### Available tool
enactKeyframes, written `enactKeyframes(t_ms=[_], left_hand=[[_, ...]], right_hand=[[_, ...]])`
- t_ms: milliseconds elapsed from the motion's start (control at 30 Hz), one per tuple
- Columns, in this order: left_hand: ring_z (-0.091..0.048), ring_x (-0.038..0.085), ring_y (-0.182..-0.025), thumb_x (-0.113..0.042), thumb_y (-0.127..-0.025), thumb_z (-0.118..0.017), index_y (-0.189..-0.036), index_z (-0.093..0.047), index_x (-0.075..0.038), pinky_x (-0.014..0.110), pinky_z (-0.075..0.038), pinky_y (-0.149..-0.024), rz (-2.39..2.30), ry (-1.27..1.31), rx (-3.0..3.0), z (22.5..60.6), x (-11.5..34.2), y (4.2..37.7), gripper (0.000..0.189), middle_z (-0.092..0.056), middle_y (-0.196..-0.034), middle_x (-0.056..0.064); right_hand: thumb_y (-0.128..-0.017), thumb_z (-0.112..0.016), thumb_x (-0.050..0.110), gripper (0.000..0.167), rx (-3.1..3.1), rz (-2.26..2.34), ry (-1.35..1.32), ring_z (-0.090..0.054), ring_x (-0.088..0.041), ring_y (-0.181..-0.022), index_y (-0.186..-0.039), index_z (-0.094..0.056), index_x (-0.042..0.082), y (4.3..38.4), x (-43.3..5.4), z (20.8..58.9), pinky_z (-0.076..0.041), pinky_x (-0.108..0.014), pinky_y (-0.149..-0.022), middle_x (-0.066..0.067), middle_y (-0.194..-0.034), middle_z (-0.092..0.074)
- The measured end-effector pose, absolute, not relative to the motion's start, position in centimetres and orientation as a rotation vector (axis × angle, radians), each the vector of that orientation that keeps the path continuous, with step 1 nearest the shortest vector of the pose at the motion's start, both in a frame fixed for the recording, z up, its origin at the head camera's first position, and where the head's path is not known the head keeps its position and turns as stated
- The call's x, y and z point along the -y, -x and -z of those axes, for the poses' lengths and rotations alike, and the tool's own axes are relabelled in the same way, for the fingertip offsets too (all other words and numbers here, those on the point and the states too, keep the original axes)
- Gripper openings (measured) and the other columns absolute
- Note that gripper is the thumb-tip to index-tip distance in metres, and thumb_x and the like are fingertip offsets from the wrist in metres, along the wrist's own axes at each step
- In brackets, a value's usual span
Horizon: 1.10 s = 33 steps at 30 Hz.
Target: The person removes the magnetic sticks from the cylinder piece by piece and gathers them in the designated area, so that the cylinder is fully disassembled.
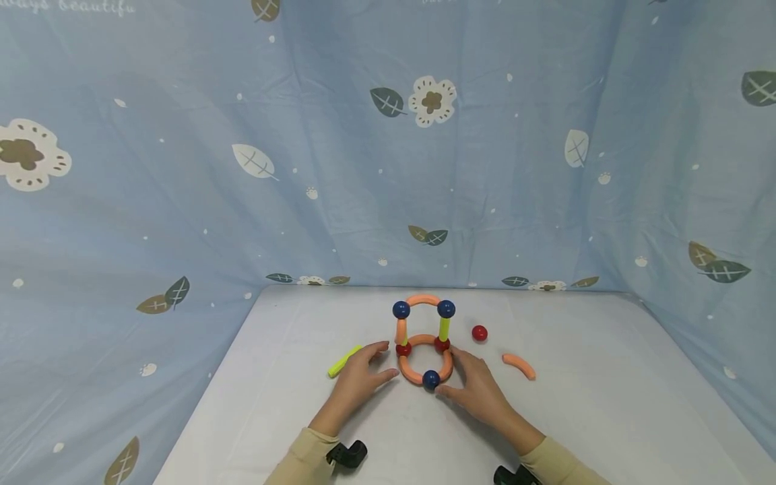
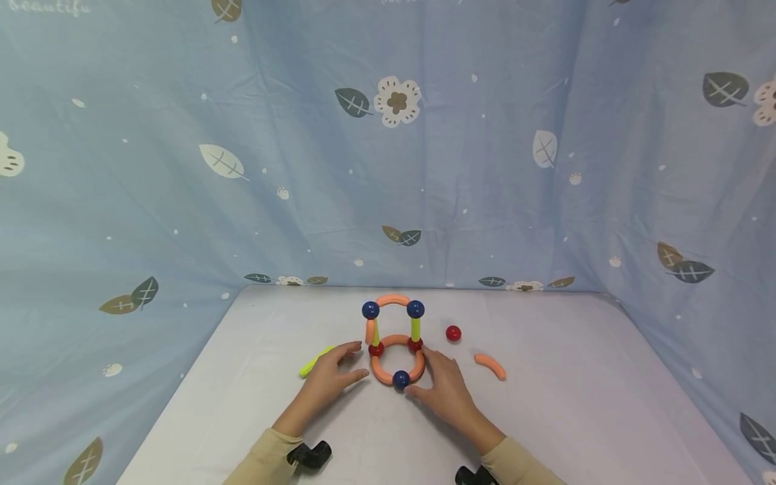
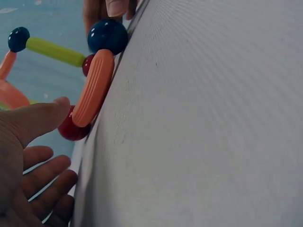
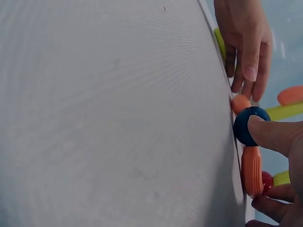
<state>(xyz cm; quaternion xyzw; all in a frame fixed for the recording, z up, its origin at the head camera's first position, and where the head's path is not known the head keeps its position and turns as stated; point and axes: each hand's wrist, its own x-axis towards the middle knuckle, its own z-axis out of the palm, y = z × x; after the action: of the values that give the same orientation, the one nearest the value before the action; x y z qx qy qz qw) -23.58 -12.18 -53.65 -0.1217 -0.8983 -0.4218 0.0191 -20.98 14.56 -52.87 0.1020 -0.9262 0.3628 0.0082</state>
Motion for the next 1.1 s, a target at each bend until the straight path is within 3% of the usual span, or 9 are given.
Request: enactKeyframes(t_ms=[500, 933, 1100], left_hand=[[-0.058, 0.029, -0.126, -0.036, -0.086, -0.082, -0.141, -0.061, -0.012, 0.048, -0.048, -0.105, 1.187, 0.459, 2.854, 53.4, 11.2, 24.1, 0.063, -0.063, -0.137, 0.008], [-0.059, 0.027, -0.124, -0.039, -0.086, -0.082, -0.138, -0.063, -0.011, 0.048, -0.049, -0.104, 1.179, 0.415, 2.871, 53.0, 11.2, 22.9, 0.063, -0.065, -0.133, 0.006], [-0.060, 0.026, -0.122, -0.039, -0.086, -0.082, -0.136, -0.064, -0.010, 0.048, -0.049, -0.103, 1.204, 0.429, 2.842, 53.0, 11.3, 22.6, 0.059, -0.066, -0.131, 0.005]], right_hand=[[-0.080, -0.085, 0.047, 0.088, 2.930, -1.046, -0.353, -0.043, -0.041, -0.140, -0.145, -0.051, -0.002, 21.3, -14.5, 53.1, -0.029, -0.059, -0.117, -0.019, -0.148, -0.052], [-0.080, -0.085, 0.046, 0.087, 2.987, -1.136, -0.462, -0.038, -0.039, -0.144, -0.149, -0.049, 0.006, 22.4, -15.9, 52.7, -0.022, -0.060, -0.120, -0.014, -0.152, -0.049], [-0.079, -0.086, 0.045, 0.088, 2.984, -1.164, -0.483, -0.038, -0.040, -0.144, -0.149, -0.049, 0.007, 22.7, -16.3, 52.8, -0.025, -0.062, -0.118, -0.014, -0.152, -0.049]])
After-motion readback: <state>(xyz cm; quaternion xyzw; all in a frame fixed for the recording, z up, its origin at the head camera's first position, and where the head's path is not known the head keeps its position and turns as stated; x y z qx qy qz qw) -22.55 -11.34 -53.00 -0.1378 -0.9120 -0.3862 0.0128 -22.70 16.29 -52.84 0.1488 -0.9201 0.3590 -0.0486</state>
